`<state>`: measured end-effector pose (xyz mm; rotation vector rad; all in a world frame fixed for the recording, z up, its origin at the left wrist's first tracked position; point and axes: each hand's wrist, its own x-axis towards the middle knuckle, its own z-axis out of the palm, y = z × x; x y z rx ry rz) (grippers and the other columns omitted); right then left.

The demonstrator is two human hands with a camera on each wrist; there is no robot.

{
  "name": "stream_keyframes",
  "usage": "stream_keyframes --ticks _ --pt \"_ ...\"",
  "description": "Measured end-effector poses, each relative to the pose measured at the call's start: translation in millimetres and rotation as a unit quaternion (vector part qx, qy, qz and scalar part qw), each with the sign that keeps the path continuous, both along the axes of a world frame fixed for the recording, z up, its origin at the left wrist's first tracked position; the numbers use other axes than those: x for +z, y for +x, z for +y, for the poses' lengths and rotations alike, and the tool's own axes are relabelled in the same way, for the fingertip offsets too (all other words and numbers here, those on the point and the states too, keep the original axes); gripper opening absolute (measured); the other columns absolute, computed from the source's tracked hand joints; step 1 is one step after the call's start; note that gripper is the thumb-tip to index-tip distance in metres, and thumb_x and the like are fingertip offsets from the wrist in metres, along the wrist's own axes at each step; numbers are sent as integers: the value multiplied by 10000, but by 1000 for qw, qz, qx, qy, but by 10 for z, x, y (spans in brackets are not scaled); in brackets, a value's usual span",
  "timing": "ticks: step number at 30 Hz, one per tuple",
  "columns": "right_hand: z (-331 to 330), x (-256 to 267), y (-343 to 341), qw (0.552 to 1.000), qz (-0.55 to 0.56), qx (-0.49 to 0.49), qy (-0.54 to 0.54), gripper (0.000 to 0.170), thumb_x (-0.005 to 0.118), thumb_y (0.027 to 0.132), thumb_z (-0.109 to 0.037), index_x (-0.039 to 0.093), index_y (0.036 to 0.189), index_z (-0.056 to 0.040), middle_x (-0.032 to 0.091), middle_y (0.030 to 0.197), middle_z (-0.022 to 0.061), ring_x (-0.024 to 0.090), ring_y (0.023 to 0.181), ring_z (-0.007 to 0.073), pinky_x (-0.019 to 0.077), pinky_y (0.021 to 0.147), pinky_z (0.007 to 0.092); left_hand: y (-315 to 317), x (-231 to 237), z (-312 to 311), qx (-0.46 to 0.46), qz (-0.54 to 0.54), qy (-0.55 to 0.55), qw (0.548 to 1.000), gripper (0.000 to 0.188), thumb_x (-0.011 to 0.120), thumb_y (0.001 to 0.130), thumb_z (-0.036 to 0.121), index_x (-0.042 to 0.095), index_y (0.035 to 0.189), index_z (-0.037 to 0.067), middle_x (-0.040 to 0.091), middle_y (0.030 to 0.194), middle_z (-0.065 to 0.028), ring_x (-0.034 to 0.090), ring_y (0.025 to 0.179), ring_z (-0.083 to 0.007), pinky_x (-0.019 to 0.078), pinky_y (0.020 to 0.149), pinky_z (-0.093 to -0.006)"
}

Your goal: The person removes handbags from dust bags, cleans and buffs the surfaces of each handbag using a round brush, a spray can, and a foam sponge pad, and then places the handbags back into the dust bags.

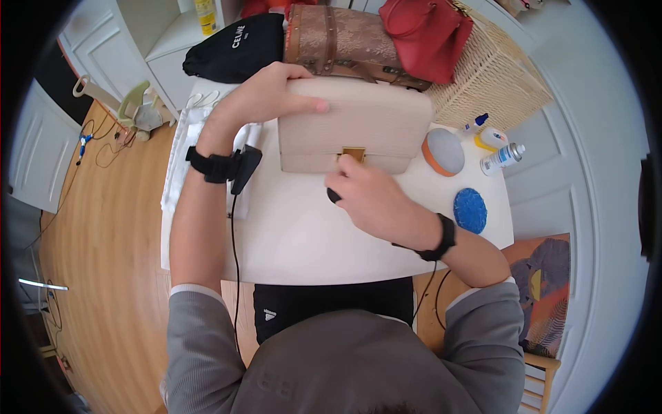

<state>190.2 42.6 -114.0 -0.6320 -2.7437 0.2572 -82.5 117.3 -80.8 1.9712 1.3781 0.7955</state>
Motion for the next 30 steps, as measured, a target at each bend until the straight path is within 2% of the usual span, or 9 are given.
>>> stream_keyframes --ticks 5,9,12,14,16,21,24,28,30 --pt "31 761 518 987 120 -96 -50 276 763 837 -31 680 1100 -20 633 1095 157 714 867 325 564 746 443 49 73 -66 -15 1 41 999 581 910 806 245 689 1252 -54 732 1110 -126 676 1053 -204 529 958 -339" --pt "245 930 822 954 217 -195 66 362 778 809 -13 692 1159 -34 649 1091 135 706 866 313 564 733 392 -2 103 -115 -79 18 92 992 686 920 743 120 643 1355 -16 666 1252 -139 637 1172 -257 498 1032 -353" --pt "492 893 861 948 253 -184 58 368 783 807 -18 695 1163 -44 645 1096 121 704 880 315 567 741 389 162 208 -273 -78 198 210 954 777 896 705 85 605 1423 31 629 1336 -163 579 1301 -361 413 1174 -487" --pt "623 867 777 949 273 -153 46 361 783 811 -30 695 1160 -47 645 1108 117 707 894 321 570 751 401 555 237 -511 -13 303 230 925 838 899 704 119 562 1470 68 606 1377 -162 544 1344 -365 328 1224 -591" --pt "741 849 639 961 250 -116 22 341 779 821 -54 691 1150 -42 641 1115 121 708 920 341 572 771 428 912 238 -556 -59 257 239 935 866 936 670 196 560 1439 60 609 1346 -162 560 1321 -355 299 1225 -643" --pt "1044 774 372 956 290 -43 -26 318 775 823 -72 687 1129 -56 635 1084 121 704 923 369 570 774 443 1283 126 -571 -1 245 281 928 799 878 729 548 610 1306 64 634 1211 -127 609 1207 -336 355 1175 -613" --pt "1233 726 321 948 316 -23 -27 336 794 807 -29 708 1132 -33 667 1051 98 678 760 242 553 676 341 1283 140 -567 3 214 271 938 670 799 805 607 665 1202 84 650 1139 -117 626 1135 -343 377 1141 -584" --pt "1403 591 366 940 337 -38 -39 319 794 797 -29 713 1106 -40 671 1028 110 688 759 255 550 672 352 1223 74 -531 0 169 220 961 596 705 903 642 703 1093 78 671 1072 -82 646 1103 -325 349 1150 -576" --pt "1423 630 492 946 312 -58 -68 274 785 814 -100 700 1074 -76 666 1036 139 701 934 397 566 787 481 1215 105 -511 3 135 205 969 490 691 936 581 720 982 93 689 993 -49 657 1059 -302 333 1155 -545"
